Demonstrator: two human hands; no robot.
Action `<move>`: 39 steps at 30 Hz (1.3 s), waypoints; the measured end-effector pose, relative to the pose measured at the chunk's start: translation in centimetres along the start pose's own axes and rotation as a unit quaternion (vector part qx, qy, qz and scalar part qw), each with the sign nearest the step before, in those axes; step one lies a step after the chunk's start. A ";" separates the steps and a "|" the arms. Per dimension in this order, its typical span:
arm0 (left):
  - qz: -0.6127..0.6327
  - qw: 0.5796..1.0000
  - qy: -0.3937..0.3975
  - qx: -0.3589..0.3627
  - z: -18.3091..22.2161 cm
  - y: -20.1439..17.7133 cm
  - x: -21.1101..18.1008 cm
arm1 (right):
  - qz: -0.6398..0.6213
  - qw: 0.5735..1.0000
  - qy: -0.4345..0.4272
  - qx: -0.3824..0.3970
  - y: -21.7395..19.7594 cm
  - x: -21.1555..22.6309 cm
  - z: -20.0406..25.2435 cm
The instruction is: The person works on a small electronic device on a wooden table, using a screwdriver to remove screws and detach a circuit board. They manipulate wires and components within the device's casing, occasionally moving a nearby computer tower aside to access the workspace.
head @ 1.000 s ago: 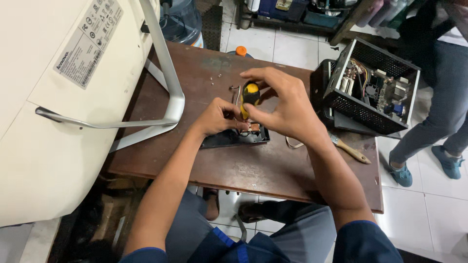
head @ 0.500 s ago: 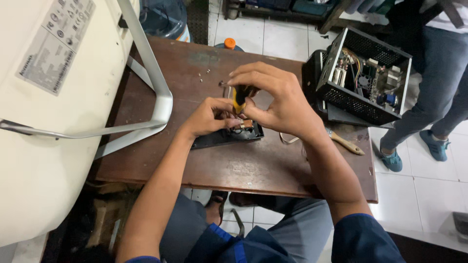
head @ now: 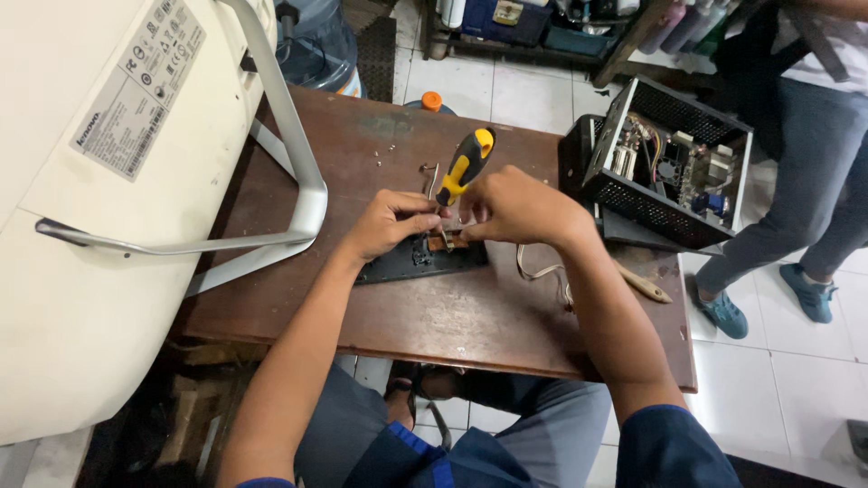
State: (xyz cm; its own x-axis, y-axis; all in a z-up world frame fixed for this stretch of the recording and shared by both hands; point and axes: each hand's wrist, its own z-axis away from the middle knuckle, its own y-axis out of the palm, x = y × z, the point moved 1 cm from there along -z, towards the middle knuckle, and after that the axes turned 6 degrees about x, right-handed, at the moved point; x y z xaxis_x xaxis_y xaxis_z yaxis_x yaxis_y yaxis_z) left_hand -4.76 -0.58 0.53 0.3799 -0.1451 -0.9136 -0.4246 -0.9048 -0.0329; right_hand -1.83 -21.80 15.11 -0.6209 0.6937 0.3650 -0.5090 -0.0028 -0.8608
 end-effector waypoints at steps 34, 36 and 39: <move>0.187 0.969 -0.009 -0.162 0.2 -0.6 2.1 | -0.025 0.998 -0.029 -0.050 5.4 -1.8 -5.5; 0.188 0.968 -0.007 -0.166 0.2 -0.5 1.9 | -0.046 0.998 -0.019 -0.043 4.6 0.3 -3.9; 0.177 0.968 -0.001 -0.180 0.0 -0.8 1.8 | -0.034 0.998 -0.025 -0.055 4.7 -0.5 -4.8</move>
